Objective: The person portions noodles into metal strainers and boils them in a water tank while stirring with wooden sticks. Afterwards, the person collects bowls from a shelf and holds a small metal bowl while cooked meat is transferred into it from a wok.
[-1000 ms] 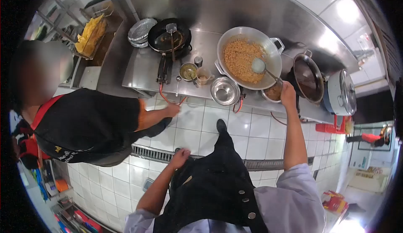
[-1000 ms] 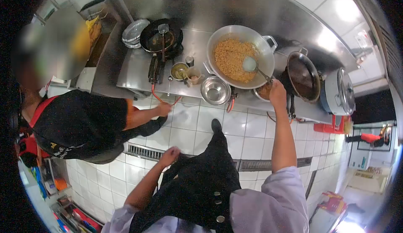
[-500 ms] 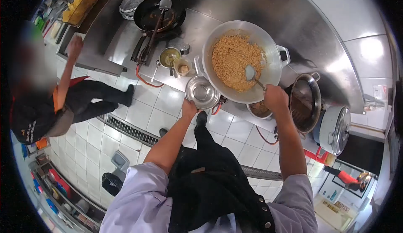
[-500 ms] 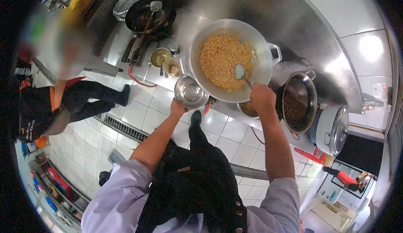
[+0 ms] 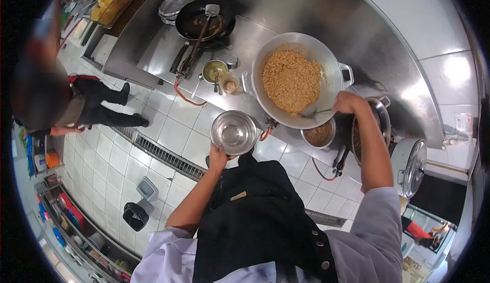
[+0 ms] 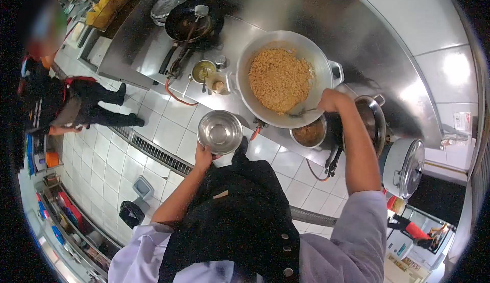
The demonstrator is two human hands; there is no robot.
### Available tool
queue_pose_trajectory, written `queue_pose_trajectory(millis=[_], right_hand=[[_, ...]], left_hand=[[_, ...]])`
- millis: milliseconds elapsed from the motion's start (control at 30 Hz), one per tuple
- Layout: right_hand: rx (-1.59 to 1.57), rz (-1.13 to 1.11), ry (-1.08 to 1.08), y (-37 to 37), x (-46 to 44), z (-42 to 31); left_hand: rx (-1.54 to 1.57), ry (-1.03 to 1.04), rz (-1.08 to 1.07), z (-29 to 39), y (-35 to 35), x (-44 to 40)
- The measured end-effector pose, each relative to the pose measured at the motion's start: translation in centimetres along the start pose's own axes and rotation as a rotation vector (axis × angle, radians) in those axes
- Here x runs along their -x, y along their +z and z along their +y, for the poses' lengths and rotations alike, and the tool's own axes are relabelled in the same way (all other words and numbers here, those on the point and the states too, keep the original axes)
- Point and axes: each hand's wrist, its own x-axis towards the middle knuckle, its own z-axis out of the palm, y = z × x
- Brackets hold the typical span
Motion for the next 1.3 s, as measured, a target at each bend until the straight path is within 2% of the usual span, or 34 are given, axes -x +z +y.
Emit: queue_pose_trajectory(millis=[67, 133, 167, 233, 267, 333, 433, 567, 733, 900, 967, 1067, 1300], right_hand=[[-0.514, 0.055, -0.039, 2.0, 0.0, -1.0], [-0.641, 0.222, -0.080, 5.9, -1.8, -1.6], [-0.632, 0.228, -0.096, 7.4, -2.7, -2.3], [-0.864, 0.369, -0.070, 10.3, -3.9, -3.6], [-0.862, 0.375, -0.079, 11.1, -4.1, -4.1], [-0.883, 0.403, 0.033, 12.2, -4.6, -4.8], [-0.805, 0.460, 0.026, 13.6, -5.7, -5.5], [-0.865, 0.485, 0.049, 12.8, -5.0, -6.2], [-0.794, 0.659, 0.019, 14.1, -4.9, -5.4], [-0.835, 0.668, -0.049, 15.2, -4.4, -4.4], [-0.836, 0.696, -0.079, 15.4, -3.9, -4.1], [-0.886, 0.577, 0.000, 15.6, -3.1, -3.6], [-0.906, 0.695, 0.005, 12.9, 2.0, -2.5]], left_hand=[[0.001, 0.042, 0.025, 0.3, -0.1, 0.9], [0.011, 0.042, 0.063, 1.6, 0.1, 2.1], [0.005, 0.031, 0.083, 2.1, 0.1, 2.6], [0.011, 0.046, 0.105, 2.2, -0.1, 3.0], [0.012, 0.054, 0.113, 2.3, -0.1, 3.1], [0.005, 0.030, 0.101, 4.2, 0.2, 4.1], [0.019, 0.024, 0.093, 4.9, 0.5, 4.6], [0.063, 0.045, 0.083, 5.7, 1.0, 5.4], [0.025, 0.057, 0.053, 9.0, 2.2, 7.5], [-0.009, 0.023, 0.051, 12.9, 3.1, 9.4], [-0.005, 0.068, 0.038, 14.1, 3.3, 9.5], [0.007, 0.113, 0.028, 16.3, 4.3, 9.4], [0.015, 0.127, -0.100, 17.9, 7.0, 6.5]])
